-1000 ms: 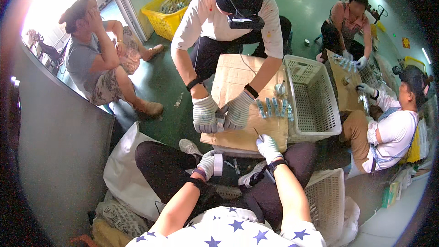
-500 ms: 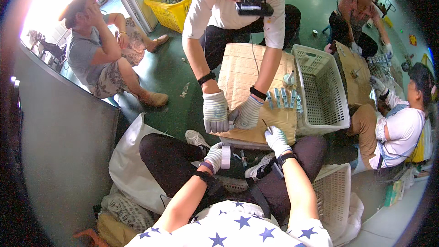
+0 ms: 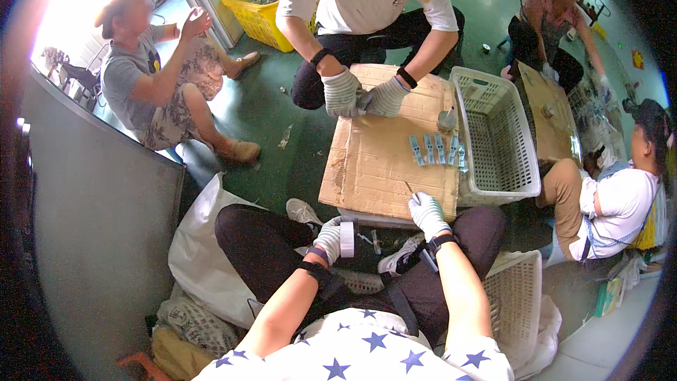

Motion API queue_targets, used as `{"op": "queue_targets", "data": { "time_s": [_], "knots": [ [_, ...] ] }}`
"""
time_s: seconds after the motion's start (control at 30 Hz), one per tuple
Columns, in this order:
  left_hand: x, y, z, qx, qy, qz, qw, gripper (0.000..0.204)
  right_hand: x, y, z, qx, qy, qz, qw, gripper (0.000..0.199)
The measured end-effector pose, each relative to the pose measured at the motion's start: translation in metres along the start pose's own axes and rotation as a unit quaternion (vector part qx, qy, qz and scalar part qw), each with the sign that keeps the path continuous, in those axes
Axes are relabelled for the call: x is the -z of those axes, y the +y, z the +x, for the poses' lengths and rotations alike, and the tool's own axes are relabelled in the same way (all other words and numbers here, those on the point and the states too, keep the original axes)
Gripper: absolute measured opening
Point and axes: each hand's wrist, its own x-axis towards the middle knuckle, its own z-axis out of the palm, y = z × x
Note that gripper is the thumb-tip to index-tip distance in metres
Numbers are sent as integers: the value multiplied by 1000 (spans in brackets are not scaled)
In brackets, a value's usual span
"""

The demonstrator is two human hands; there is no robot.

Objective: Assembling and packaging metal clips/fasteners into rows and then into a container.

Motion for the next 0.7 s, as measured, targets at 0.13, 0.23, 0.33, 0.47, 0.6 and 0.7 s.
{"op": "queue_targets", "data": {
  "time_s": [0.13,0.23,0.33,0.47,0.6,0.7],
  "knots": [
    [5,-2,1,2,9,9,1000,20,2,-18,-6,-1,2,3,1000,23],
    [5,-1,1,-7,8,8,1000,21,4,-18,-1,-2,-8,-46,999,21],
    [4,2,1,-2,1,-2,1000,22,6,-19,0,-34,-29,-7,999,27],
    [3,-1,1,6,17,21,1000,25,9,-24,-5,-26,-24,-23,999,27],
    [0,1,0,14,8,-10,1000,22,11,-27,-6,-28,-20,1,999,24],
    [4,1,2,30,0,-11,999,22,10,-26,-3,-31,-21,-37,999,23]
  ]
}}
